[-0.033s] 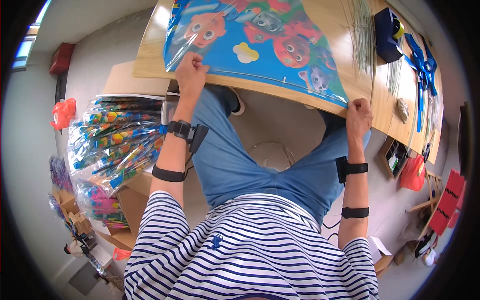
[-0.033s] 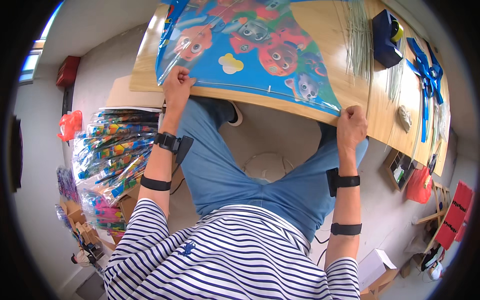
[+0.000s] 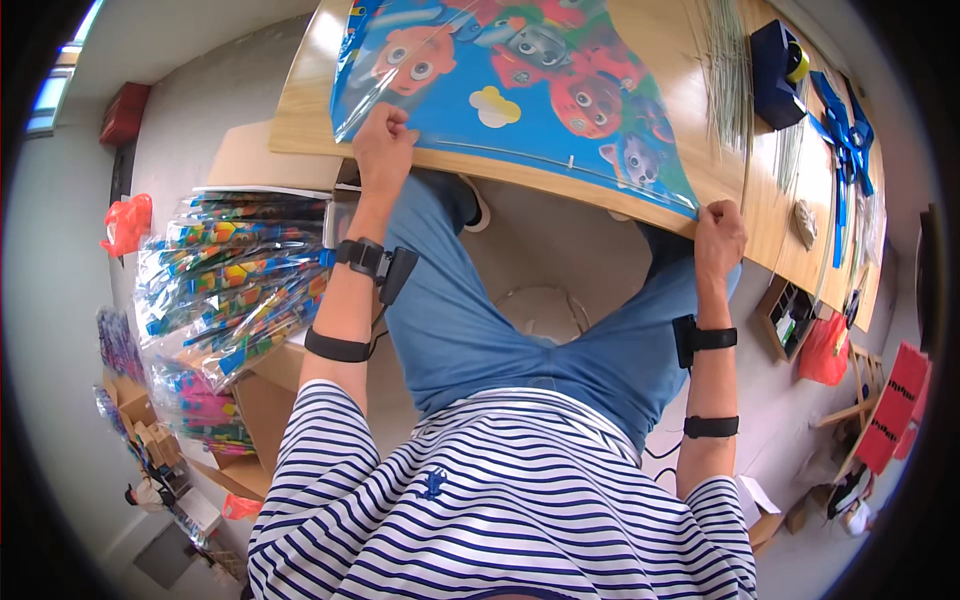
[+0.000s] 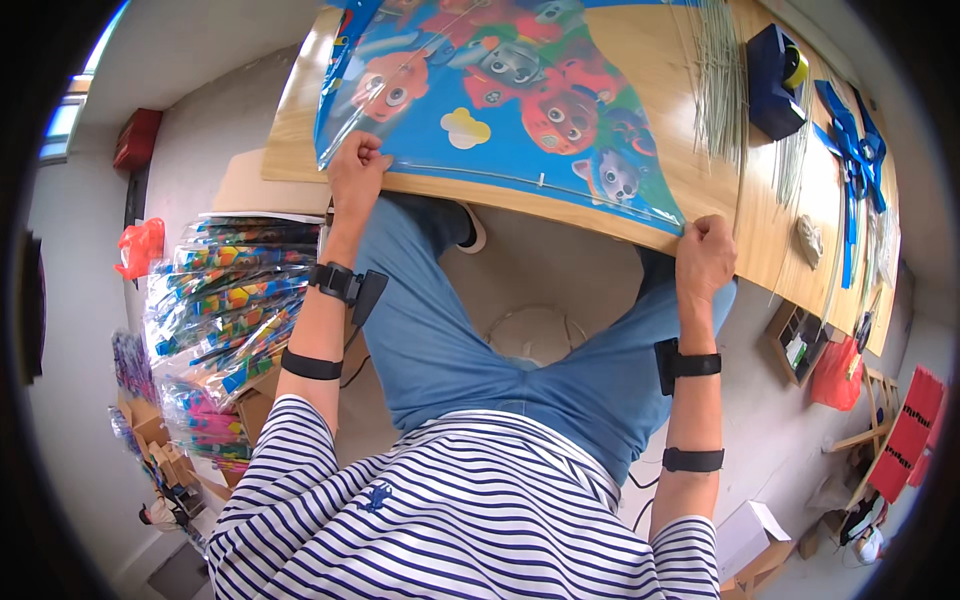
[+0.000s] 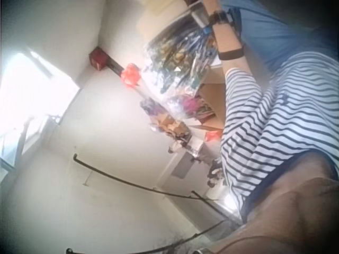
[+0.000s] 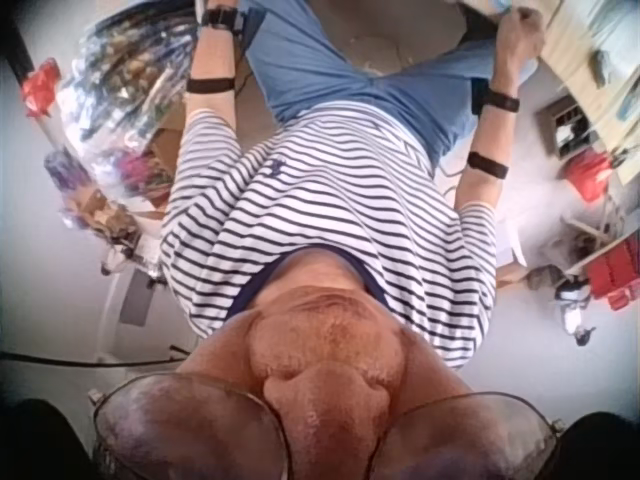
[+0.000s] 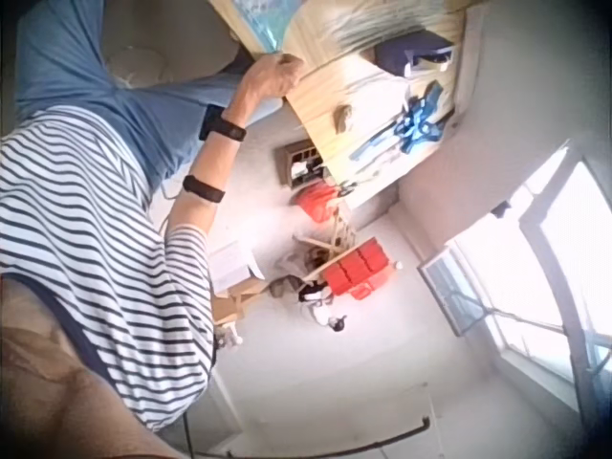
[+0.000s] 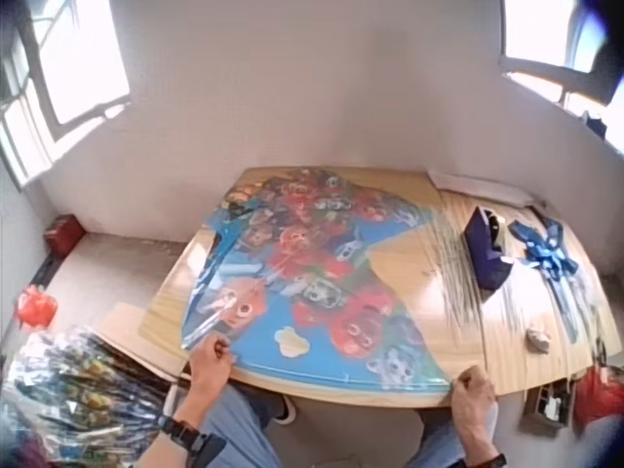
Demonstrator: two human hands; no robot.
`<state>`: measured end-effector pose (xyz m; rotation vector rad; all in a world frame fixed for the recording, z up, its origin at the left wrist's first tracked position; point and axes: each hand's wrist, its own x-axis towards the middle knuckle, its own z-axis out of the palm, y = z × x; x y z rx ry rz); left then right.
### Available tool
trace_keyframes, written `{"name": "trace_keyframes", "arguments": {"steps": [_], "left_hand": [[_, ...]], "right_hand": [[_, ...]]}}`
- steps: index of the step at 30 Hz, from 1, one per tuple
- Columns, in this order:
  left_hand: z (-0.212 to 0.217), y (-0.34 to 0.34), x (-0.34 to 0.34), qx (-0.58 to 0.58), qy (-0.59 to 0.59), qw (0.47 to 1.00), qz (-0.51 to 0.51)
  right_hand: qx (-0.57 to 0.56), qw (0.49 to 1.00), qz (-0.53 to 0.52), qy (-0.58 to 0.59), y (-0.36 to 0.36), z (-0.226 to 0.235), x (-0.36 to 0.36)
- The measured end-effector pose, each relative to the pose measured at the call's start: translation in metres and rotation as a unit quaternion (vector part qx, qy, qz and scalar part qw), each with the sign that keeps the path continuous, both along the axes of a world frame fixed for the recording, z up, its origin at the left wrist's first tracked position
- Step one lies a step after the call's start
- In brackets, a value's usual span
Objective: Assembling plastic kites by attaching rods and ribbons with tape.
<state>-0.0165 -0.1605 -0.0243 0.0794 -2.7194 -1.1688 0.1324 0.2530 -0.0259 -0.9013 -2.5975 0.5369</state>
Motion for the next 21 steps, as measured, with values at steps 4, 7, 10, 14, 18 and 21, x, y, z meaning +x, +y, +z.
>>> {"name": "trace_keyframes", "arguments": {"steps": [4,7,10,14,18,21], "left_hand": [[0.010,-0.008,0.011,0.032,0.066,0.997,-0.027],[0.017,-0.013,0.034,-0.036,0.141,0.984,-0.106],[0.022,-0.005,0.042,-0.086,0.181,0.965,-0.169],[0.018,-0.003,0.041,-0.122,0.185,0.956,-0.193],[0.017,-0.002,0.041,-0.132,0.174,0.955,-0.201],[0.014,-0.003,0.041,-0.130,0.168,0.957,-0.198]], "right_hand": [[0.023,0.999,0.008,0.038,0.002,0.011,0.004],[-0.016,0.987,0.137,0.086,-0.041,0.049,-0.013],[-0.102,0.955,0.267,0.083,-0.110,0.060,-0.049],[-0.116,0.891,0.429,0.091,-0.199,0.039,-0.101],[-0.091,0.875,0.473,0.044,-0.246,0.021,-0.133],[-0.069,0.871,0.486,0.023,-0.258,0.012,-0.143]]}}
